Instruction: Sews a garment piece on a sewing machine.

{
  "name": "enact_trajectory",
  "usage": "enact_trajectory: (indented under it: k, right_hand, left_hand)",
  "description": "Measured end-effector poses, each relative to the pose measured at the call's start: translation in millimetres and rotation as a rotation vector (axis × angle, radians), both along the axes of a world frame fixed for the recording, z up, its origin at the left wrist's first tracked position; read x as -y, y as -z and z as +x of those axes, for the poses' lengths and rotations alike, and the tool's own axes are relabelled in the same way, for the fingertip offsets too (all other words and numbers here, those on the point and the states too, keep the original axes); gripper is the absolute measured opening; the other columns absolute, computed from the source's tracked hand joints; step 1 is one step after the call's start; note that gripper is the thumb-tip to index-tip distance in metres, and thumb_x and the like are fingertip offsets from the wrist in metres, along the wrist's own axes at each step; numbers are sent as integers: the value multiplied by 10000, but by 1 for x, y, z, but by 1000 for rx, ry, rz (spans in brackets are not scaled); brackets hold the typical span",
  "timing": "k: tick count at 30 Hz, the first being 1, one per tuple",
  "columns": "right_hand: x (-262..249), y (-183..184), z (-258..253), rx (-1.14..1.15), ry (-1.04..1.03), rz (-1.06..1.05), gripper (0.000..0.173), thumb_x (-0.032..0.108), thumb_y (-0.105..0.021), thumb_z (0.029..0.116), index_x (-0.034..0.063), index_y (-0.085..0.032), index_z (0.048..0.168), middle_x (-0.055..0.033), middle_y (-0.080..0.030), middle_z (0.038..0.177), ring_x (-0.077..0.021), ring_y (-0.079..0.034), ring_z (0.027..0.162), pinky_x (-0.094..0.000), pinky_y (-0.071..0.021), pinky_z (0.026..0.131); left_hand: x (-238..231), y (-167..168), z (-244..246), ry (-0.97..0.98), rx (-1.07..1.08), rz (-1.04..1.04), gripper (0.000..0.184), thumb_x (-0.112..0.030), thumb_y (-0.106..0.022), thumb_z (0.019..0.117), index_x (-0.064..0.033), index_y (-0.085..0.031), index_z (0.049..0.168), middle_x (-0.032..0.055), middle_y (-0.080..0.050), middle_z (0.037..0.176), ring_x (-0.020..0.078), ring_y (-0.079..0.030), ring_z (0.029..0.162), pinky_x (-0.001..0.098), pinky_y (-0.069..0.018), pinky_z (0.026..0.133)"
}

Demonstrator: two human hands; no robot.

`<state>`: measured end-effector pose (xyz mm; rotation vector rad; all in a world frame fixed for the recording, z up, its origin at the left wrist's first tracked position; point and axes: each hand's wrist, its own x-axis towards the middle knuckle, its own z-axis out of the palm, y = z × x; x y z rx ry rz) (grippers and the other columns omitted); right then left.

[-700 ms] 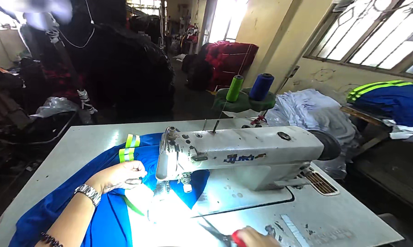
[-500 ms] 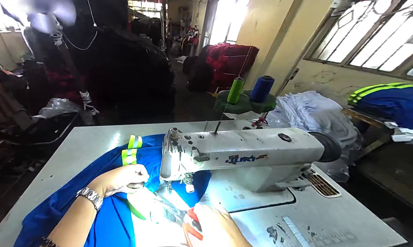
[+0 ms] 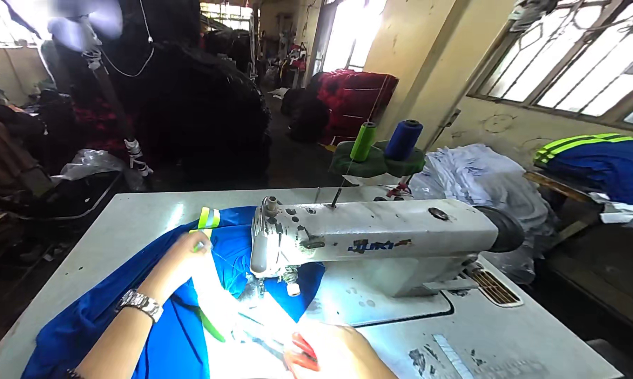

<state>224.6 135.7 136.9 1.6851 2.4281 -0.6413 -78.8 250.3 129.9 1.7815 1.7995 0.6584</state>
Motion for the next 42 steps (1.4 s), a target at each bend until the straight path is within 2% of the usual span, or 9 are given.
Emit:
enact_trajectory:
  k: [3, 7, 12, 15, 20, 25, 32, 36, 42]
  right_hand:
    - [17, 2, 55, 16, 121, 28, 494, 423, -648, 944, -14, -690, 1172, -227, -711, 1125, -415, -676, 1080, -641, -476, 944]
    - [18, 25, 134, 142, 372, 36, 544, 359, -678, 955, -84, -629, 1268, -323, -630, 1268, -503, -599, 1201, -701, -423, 1001]
    - [7, 39, 154, 237, 550, 188, 470, 165, -663, 968, -91, -583, 1354, -360, -567, 1331, -557, -534, 1250, -682, -449, 978]
    - [4, 38, 111, 54, 364, 370, 368, 93, -633, 961, -56, -650, 1296, -335, -648, 1219, -542, -615, 1150, -684, -491, 936]
    - [-8, 63, 13, -254, -59, 450, 289, 183, -588, 996, 93, -742, 1223, -129, -711, 1234, -317, -664, 1184, -497, -502, 1047]
    - [-26, 74, -47, -420, -338, 546, 289, 139, -605, 971, 133, -733, 1230, -61, -711, 1271, -252, -666, 1194, -466, -537, 1003]
    - [-30, 98, -103, -403, -451, 359, 435, 32, -532, 978, 26, -602, 1407, -191, -587, 1452, -395, -487, 1416, -567, -373, 1175]
    - [-11, 85, -100, -284, -559, 552, 289, 78, -502, 1002, 72, -700, 1213, -92, -713, 1121, -271, -672, 1075, -421, -522, 962]
    - [-16, 78, -68, -119, -202, 379, 368, 69, -463, 1006, 39, -667, 1311, -132, -676, 1333, -323, -613, 1280, -517, -458, 1084]
  left_hand:
    - [0, 13, -8, -232, -176, 373, 407, -130, -627, 995, -8, -563, 1378, 285, -414, 1544, 506, -474, 1361, 673, -421, 1062]
    - [20, 29, 7, 131, -181, 131, 285, -187, -547, 1037, -70, -675, 1264, 188, -625, 1335, 345, -620, 1224, 539, -496, 1043]
    - [33, 65, 4, 78, -457, -199, 554, -387, -456, 1068, -314, -345, 1605, 96, -243, 1695, 353, -178, 1571, 695, -126, 1203]
    - [31, 96, -35, -148, -531, 73, 535, -430, -427, 1070, -210, -458, 1556, 152, -353, 1643, 415, -282, 1528, 728, -183, 1167]
    - [57, 94, -58, -32, -542, 59, 579, -420, -445, 1044, -212, -414, 1583, 146, -315, 1662, 425, -288, 1523, 735, -183, 1159]
    - [70, 68, -44, 85, -509, -22, 548, -360, -691, 932, -206, -595, 1449, 130, -470, 1571, 399, -385, 1479, 727, -136, 1184]
    - [56, 58, 4, 196, -419, 218, 253, -238, -647, 956, -201, -743, 1188, 110, -651, 1322, 366, -577, 1277, 594, -438, 1065]
    - [38, 63, 19, 258, -512, -118, 560, -545, -439, 1037, -369, -410, 1568, 57, -270, 1689, 316, -214, 1565, 613, -109, 1239]
    - [-13, 77, 69, 187, -561, -127, 582, -546, -340, 1058, -339, -350, 1602, 110, -182, 1712, 370, -129, 1578, 685, 4, 1212]
